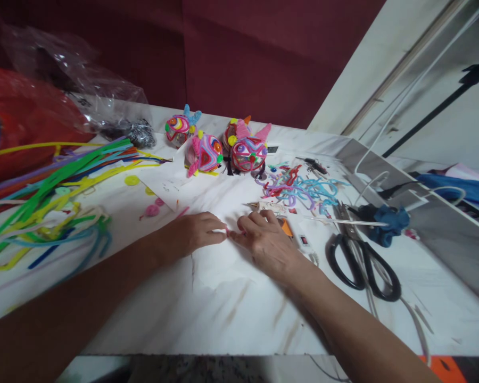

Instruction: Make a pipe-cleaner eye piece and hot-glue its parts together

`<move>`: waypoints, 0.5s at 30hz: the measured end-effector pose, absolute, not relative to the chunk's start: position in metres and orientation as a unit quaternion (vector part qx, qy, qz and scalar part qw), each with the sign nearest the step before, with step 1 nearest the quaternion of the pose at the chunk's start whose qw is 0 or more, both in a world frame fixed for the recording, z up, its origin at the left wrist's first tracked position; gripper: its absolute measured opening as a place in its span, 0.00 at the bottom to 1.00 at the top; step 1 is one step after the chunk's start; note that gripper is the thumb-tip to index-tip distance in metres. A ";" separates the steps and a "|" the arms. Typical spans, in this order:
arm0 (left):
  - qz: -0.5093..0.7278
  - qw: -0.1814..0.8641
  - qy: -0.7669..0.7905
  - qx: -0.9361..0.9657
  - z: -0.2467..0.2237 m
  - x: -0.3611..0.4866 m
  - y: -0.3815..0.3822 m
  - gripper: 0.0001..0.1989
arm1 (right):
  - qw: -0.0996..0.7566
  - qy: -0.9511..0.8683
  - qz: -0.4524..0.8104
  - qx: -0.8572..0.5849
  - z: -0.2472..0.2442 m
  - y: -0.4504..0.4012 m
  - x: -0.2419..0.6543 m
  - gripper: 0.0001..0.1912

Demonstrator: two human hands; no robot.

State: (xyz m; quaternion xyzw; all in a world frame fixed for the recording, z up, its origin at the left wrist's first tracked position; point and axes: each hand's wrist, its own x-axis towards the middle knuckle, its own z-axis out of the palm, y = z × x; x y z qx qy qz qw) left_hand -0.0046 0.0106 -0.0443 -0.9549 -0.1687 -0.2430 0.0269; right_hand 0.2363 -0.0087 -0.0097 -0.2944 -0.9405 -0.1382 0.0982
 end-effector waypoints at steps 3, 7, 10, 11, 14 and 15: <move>-0.251 0.018 -0.168 -0.953 -0.043 -0.004 0.009 0.13 | 0.096 -0.940 -0.145 -0.292 -0.010 -0.010 0.237 0.12; -0.255 0.018 -0.168 -0.952 -0.044 -0.004 0.010 0.13 | 0.091 -0.939 -0.148 -0.296 -0.009 -0.011 0.237 0.11; -0.252 0.023 -0.166 -0.953 -0.045 -0.004 0.011 0.13 | 0.099 -0.940 -0.146 -0.292 -0.009 -0.011 0.238 0.11; -0.253 0.020 -0.166 -0.953 -0.045 -0.004 0.011 0.13 | 0.103 -0.940 -0.146 -0.292 -0.010 -0.011 0.238 0.10; -0.255 0.005 -0.170 -0.952 -0.047 -0.005 0.011 0.13 | 0.111 -0.937 -0.154 -0.293 -0.011 -0.011 0.237 0.10; -0.256 0.004 -0.171 -0.952 -0.047 -0.005 0.011 0.13 | 0.111 -0.937 -0.156 -0.293 -0.012 -0.011 0.237 0.10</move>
